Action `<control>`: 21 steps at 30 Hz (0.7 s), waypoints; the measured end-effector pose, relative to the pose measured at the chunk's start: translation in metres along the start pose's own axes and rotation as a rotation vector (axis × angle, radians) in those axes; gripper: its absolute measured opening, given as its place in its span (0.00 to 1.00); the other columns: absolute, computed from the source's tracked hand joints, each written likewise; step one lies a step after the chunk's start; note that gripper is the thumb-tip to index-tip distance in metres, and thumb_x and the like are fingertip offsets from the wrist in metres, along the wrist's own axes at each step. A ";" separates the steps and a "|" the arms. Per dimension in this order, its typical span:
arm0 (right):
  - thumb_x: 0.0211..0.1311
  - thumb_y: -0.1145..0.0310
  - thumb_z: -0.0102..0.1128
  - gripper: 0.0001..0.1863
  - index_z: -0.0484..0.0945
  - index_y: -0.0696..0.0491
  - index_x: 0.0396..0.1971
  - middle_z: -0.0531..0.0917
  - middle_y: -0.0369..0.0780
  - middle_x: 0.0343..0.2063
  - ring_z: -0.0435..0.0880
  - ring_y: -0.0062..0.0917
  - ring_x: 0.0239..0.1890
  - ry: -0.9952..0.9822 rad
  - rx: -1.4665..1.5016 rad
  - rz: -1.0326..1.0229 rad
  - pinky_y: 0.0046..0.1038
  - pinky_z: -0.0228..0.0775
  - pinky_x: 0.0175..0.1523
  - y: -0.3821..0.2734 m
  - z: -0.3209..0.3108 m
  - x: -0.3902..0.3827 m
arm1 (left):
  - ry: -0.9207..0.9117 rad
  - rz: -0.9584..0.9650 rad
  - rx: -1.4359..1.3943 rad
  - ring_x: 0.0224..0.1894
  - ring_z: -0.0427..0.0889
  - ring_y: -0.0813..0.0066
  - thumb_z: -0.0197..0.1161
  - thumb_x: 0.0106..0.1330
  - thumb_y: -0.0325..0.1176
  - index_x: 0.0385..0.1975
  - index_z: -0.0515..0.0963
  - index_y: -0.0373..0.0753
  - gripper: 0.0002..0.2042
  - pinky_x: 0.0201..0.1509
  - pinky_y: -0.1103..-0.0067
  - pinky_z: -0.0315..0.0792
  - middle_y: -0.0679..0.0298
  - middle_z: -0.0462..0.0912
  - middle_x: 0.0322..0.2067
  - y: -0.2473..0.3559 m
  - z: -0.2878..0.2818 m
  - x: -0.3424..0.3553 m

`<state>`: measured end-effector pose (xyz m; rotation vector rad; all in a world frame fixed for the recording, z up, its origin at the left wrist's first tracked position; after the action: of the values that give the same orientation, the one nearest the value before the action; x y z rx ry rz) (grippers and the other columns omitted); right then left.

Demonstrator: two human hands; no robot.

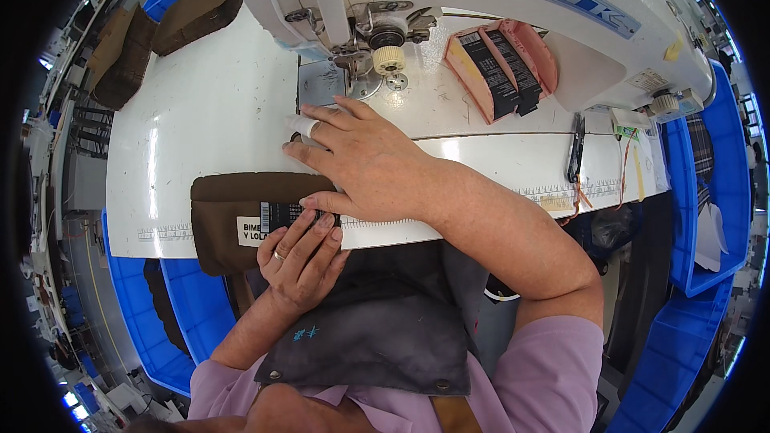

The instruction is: The person sews fabric pieces with a sewing machine, takes tags from a container, and stitches the tags onto the fabric pieces.

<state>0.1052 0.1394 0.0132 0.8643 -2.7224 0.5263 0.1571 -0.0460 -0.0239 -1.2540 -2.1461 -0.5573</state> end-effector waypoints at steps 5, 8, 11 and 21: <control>0.67 0.46 0.61 0.34 0.73 0.52 0.67 0.80 0.48 0.51 0.68 0.45 0.73 0.005 -0.001 0.000 0.53 0.52 0.77 0.000 0.001 0.000 | 0.002 -0.009 -0.010 0.58 0.86 0.74 0.75 0.62 0.35 0.43 0.86 0.51 0.10 0.69 0.73 0.61 0.73 0.88 0.52 0.000 0.000 0.000; 0.67 0.46 0.61 0.34 0.73 0.52 0.67 0.80 0.48 0.50 0.68 0.45 0.73 0.018 -0.002 -0.007 0.53 0.52 0.77 0.000 0.000 0.000 | 0.017 -0.005 -0.016 0.57 0.86 0.73 0.75 0.61 0.34 0.42 0.85 0.50 0.10 0.68 0.73 0.62 0.73 0.88 0.52 0.000 0.001 -0.001; 0.67 0.47 0.61 0.34 0.73 0.52 0.67 0.80 0.48 0.50 0.68 0.45 0.73 0.004 0.003 -0.002 0.53 0.52 0.77 0.000 0.000 0.001 | 0.020 -0.008 -0.017 0.58 0.86 0.73 0.74 0.61 0.33 0.43 0.85 0.50 0.11 0.68 0.73 0.63 0.72 0.88 0.51 0.000 0.000 0.000; 0.66 0.47 0.62 0.34 0.73 0.52 0.66 0.80 0.48 0.50 0.67 0.45 0.73 0.016 -0.001 -0.006 0.52 0.53 0.77 0.000 0.001 0.000 | 0.014 -0.007 -0.025 0.58 0.86 0.73 0.74 0.61 0.33 0.43 0.85 0.50 0.11 0.68 0.73 0.62 0.73 0.88 0.51 0.000 0.001 -0.001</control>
<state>0.1048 0.1393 0.0126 0.8633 -2.7046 0.5283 0.1570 -0.0459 -0.0249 -1.2535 -2.1389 -0.5958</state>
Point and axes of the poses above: each hand's wrist, its own x-axis towards the middle knuckle, its own z-axis out of the palm, y = z × x, the point moved 4 cm from there along x, towards the middle knuckle
